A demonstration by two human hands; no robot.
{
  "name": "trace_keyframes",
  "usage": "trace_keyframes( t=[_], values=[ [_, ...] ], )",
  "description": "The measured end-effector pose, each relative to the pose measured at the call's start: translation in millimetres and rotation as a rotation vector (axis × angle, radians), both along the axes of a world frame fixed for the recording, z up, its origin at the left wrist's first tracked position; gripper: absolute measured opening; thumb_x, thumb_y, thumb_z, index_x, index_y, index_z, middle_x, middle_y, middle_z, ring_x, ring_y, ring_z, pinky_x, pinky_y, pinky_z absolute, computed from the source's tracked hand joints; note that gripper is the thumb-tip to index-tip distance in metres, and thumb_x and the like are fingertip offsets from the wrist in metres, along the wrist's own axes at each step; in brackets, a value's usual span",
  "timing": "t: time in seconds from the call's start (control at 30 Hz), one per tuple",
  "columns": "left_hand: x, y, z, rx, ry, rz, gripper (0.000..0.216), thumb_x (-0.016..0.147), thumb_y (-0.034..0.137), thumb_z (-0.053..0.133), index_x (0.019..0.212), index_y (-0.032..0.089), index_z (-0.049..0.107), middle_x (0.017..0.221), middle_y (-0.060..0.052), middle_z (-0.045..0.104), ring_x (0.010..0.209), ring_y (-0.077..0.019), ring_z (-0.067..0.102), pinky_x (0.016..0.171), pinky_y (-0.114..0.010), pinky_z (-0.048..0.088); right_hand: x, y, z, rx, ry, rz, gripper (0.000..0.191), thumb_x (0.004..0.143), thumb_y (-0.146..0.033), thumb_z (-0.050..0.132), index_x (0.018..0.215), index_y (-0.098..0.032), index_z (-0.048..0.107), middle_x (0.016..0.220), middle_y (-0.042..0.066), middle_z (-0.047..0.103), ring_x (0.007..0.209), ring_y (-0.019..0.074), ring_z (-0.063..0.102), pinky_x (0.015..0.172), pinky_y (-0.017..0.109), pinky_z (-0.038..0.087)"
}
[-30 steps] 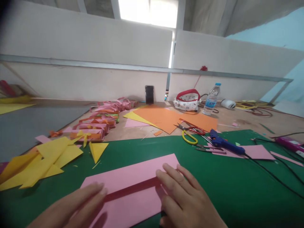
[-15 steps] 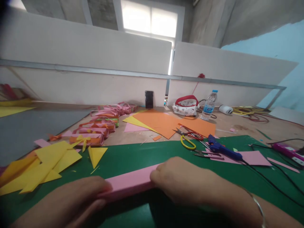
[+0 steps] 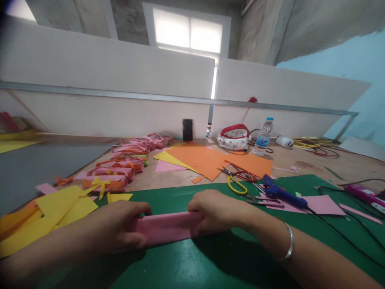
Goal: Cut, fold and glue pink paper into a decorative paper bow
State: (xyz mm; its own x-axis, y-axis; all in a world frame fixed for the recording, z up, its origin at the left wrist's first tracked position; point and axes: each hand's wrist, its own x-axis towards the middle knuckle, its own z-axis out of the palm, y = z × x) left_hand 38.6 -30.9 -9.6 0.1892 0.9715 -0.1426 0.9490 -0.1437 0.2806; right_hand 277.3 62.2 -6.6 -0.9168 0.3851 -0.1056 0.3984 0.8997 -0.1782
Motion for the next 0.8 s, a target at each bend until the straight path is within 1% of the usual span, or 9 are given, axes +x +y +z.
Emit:
trace_keyframes(
  t=[0.1, 0.2, 0.3, 0.37, 0.47, 0.57, 0.67, 0.73, 0.8],
  values=[
    [10.0, 3.6, 4.4, 0.046, 0.035, 0.000, 0.016, 0.072, 0.028, 0.050, 0.068, 0.022, 0.063, 0.063, 0.002, 0.058, 0.056, -0.0131, 0.054, 0.049, -0.023, 0.030, -3.3, -1.9, 0.5, 0.088, 0.077, -0.036, 0.009, 0.076, -0.022, 0.063, 0.072, -0.016, 0.059, 0.076, 0.000, 0.057, 0.070, 0.0118, 0.051, 0.058, 0.021, 0.033],
    [26.8, 1.6, 9.3, 0.179, 0.166, 0.015, 0.027, 0.079, 0.022, 0.043, 0.063, 0.021, 0.065, 0.068, 0.000, 0.055, 0.060, -0.0137, 0.053, 0.051, -0.025, 0.029, -10.7, -10.9, -2.7, 0.202, 0.106, -0.037, 0.012, 0.083, -0.027, 0.055, 0.078, -0.016, 0.059, 0.079, 0.002, 0.061, 0.072, 0.0139, 0.053, 0.058, 0.024, 0.033],
    [41.0, -1.9, 6.4, 0.255, 0.295, -0.034, 0.028, 0.082, 0.018, 0.041, 0.071, 0.021, 0.066, 0.073, -0.004, 0.056, 0.067, -0.0191, 0.055, 0.053, -0.028, 0.034, -17.9, -21.6, -10.3, 0.294, 0.122, 0.046, 0.016, 0.089, -0.022, 0.044, 0.081, -0.016, 0.057, 0.073, 0.002, 0.061, 0.064, 0.0138, 0.053, 0.056, 0.026, 0.032],
    [46.0, -3.1, -0.5, 0.298, 0.281, -0.091, 0.019, 0.081, 0.024, 0.048, 0.085, 0.020, 0.066, 0.082, -0.006, 0.060, 0.078, -0.0239, 0.057, 0.062, -0.034, 0.041, -21.0, -27.1, -16.6, 0.386, 0.150, 0.101, 0.016, 0.088, -0.016, 0.042, 0.078, -0.016, 0.055, 0.070, 0.002, 0.061, 0.062, 0.0143, 0.052, 0.056, 0.027, 0.031],
    [47.9, -2.9, -10.5, 0.324, 0.243, -0.156, 0.026, 0.083, 0.025, 0.048, 0.106, 0.020, 0.060, 0.092, -0.008, 0.064, 0.088, -0.0274, 0.057, 0.074, -0.043, 0.042, -24.0, -31.9, -24.2, 0.567, 0.236, 0.165, 0.016, 0.086, -0.012, 0.041, 0.077, -0.015, 0.054, 0.070, 0.004, 0.060, 0.062, 0.0163, 0.051, 0.056, 0.030, 0.031],
    [43.9, -1.9, -10.9, 0.312, 0.238, -0.173, 0.032, 0.083, 0.008, 0.034, 0.096, 0.018, 0.061, 0.085, -0.006, 0.066, 0.080, -0.0234, 0.060, 0.075, -0.042, 0.042, -24.5, -28.4, -25.7, 0.671, 0.276, 0.199, 0.017, 0.086, -0.011, 0.038, 0.081, -0.014, 0.054, 0.072, 0.005, 0.060, 0.062, 0.0170, 0.050, 0.057, 0.031, 0.031],
    [31.8, 0.5, -2.9, 0.229, 0.251, -0.095, 0.031, 0.080, 0.007, 0.032, 0.081, 0.019, 0.061, 0.075, -0.006, 0.067, 0.069, -0.0228, 0.062, 0.063, -0.035, 0.042, -18.8, -11.6, -20.1, 0.718, 0.200, 0.120, 0.017, 0.086, -0.011, 0.039, 0.079, -0.014, 0.054, 0.070, 0.006, 0.060, 0.061, 0.0162, 0.051, 0.056, 0.029, 0.030],
    [21.1, 2.6, 2.7, 0.191, 0.252, -0.025, 0.030, 0.081, 0.010, 0.032, 0.077, 0.019, 0.060, 0.070, -0.007, 0.066, 0.064, -0.0230, 0.062, 0.055, -0.031, 0.039, -11.8, 3.4, -13.6, 0.738, 0.110, 0.022, 0.017, 0.085, -0.008, 0.041, 0.079, -0.014, 0.055, 0.070, 0.007, 0.061, 0.061, 0.0159, 0.053, 0.055, 0.028, 0.029],
    [11.8, 3.9, 6.0, 0.189, 0.237, 0.006, 0.030, 0.081, 0.012, 0.032, 0.076, 0.020, 0.060, 0.071, -0.007, 0.066, 0.065, -0.0227, 0.063, 0.053, -0.029, 0.039, -4.8, 15.6, -6.4, 0.734, 0.024, -0.060, 0.016, 0.083, -0.006, 0.042, 0.080, -0.013, 0.056, 0.071, 0.007, 0.063, 0.062, 0.0165, 0.055, 0.055, 0.028, 0.030]
  ],
)
